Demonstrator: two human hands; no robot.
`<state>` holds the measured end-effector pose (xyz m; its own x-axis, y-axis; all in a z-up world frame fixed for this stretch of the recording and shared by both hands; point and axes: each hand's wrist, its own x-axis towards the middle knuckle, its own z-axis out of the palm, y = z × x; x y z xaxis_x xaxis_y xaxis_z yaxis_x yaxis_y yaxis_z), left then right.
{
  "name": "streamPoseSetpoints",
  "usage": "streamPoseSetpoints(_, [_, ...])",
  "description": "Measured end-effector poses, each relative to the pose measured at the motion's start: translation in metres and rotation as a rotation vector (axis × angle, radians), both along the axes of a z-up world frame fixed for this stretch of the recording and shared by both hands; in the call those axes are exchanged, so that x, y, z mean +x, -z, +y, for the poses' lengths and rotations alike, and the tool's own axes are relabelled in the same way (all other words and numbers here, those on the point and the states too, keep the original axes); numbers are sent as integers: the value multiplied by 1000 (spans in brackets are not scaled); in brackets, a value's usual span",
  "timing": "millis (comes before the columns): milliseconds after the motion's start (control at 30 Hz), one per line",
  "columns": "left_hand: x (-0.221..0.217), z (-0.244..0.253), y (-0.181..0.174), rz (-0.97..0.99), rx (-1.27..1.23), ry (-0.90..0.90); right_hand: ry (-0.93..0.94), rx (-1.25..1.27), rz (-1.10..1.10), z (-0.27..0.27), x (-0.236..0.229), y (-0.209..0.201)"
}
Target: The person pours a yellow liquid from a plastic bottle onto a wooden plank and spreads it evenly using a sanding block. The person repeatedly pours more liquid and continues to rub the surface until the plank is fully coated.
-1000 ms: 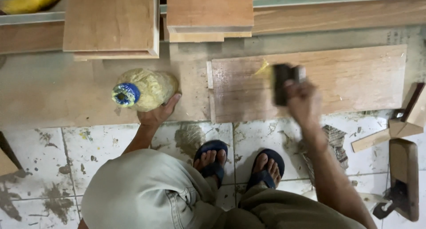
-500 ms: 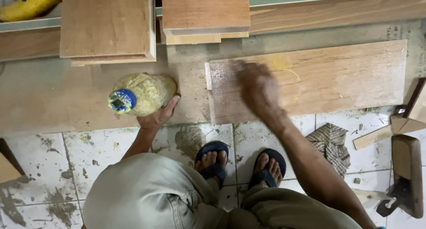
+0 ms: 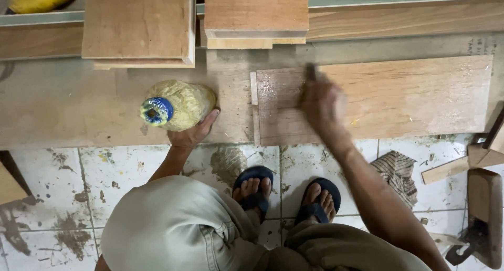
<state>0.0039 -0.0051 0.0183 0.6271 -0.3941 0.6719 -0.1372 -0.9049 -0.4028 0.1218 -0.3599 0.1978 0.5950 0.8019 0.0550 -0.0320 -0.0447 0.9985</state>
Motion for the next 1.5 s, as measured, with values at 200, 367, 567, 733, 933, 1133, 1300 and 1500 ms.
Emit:
streamPoseSetpoints(200, [-9,-18,-41,242,-539,131,387,1566,1266,78,-4,20])
streamPoseSetpoints(367, [14,-16,-37,-116,-187,219,-8,1728,1389,45,-2,41])
streamPoseSetpoints(567, [15,-30,-54,-137,-283,88,-177,1369,1136,14,-13,61])
streamPoseSetpoints(733, [10,-25,-32,-79,-378,59,-235,1396,1130,19,-7,81])
streamPoseSetpoints(933, [11,-23,-30,-92,-373,60,-213,1439,1149,31,-3,97])
streamPoseSetpoints(1133, [-4,-23,-37,14,-407,47,-174,1429,1158,44,-8,94])
streamPoseSetpoints(1300, [-3,-25,-38,85,-424,31,-53,1395,1278,33,-38,67])
streamPoseSetpoints(1500, [-9,-17,-34,227,-494,13,10,1309,1437,9,-108,36])
